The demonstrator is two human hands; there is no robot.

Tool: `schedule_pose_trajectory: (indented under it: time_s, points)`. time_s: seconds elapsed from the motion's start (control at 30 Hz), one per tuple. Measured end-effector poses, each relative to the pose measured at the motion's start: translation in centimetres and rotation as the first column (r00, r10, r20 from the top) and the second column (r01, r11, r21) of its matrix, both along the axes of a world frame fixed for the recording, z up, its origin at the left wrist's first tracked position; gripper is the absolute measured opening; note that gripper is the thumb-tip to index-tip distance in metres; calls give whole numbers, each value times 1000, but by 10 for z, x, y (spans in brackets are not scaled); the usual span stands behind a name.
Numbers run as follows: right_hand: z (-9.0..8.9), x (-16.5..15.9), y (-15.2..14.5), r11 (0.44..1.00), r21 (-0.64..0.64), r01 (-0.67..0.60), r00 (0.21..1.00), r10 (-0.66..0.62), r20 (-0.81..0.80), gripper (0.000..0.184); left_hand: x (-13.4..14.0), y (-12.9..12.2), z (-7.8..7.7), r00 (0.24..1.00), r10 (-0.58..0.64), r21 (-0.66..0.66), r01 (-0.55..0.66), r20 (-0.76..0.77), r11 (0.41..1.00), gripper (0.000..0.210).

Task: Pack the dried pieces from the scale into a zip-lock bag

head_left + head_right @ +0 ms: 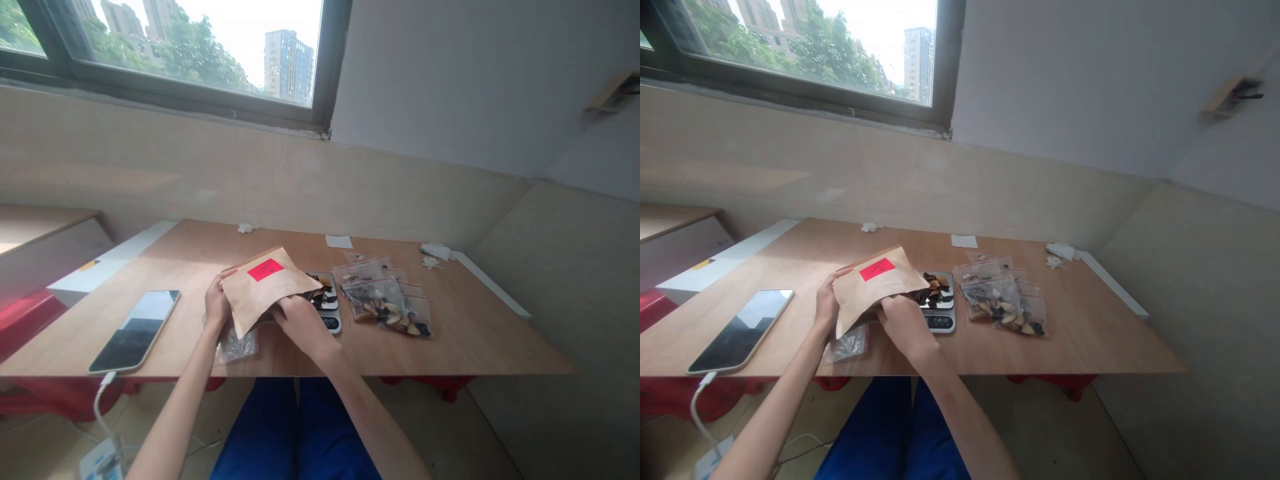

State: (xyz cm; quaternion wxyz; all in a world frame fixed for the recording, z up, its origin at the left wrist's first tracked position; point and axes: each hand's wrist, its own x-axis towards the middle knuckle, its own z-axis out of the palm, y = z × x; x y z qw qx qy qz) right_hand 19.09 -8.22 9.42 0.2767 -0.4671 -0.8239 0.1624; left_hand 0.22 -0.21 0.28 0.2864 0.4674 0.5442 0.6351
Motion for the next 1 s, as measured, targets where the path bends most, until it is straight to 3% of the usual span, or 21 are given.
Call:
schedule_pose_trajectory:
  time_s: [0.17, 0.3, 0.4, 0.47, 0.53, 0.6, 0.73, 0.87, 1.0]
  points:
    - [4, 18, -15, 995, 98, -35, 963, 60, -264, 15, -1, 0, 0, 1000, 9, 8, -9, -21, 1000, 38]
    - [4, 39, -23, 986, 147, 77, 865, 7, -501, 10, -5, 4, -4, 998, 36, -21, -37, -56, 999, 33]
    - [-12, 60, -14, 969, 40, 244, 750, -163, -641, 12, -7, 7, -8, 1000, 18, -87, -19, -19, 996, 25]
    - [-30, 76, -2, 945, -92, 315, 647, -284, -708, 18, -9, 9, -10, 1000, 14, -119, -13, 5, 993, 33]
    - [-49, 89, 11, 927, -219, 304, 533, -356, -768, 28, -10, 10, -12, 1000, 18, -133, -16, 14, 991, 38]
    - [-64, 100, 21, 910, -308, 279, 480, -410, -776, 35, -11, 11, -14, 1000, 23, -140, -21, 8, 990, 39]
    - [-83, 110, 30, 887, -402, 228, 466, -461, -755, 41, -15, 12, -19, 1000, 30, -147, -30, 1, 989, 40]
    - [-89, 111, 30, 883, -423, 205, 476, -468, -745, 42, -16, 14, -22, 1000, 24, -143, -23, 2, 989, 41]
    - [-85, 112, 29, 898, -370, 241, 613, -436, -659, 36, -15, 14, -20, 999, 32, -145, -31, -2, 989, 42]
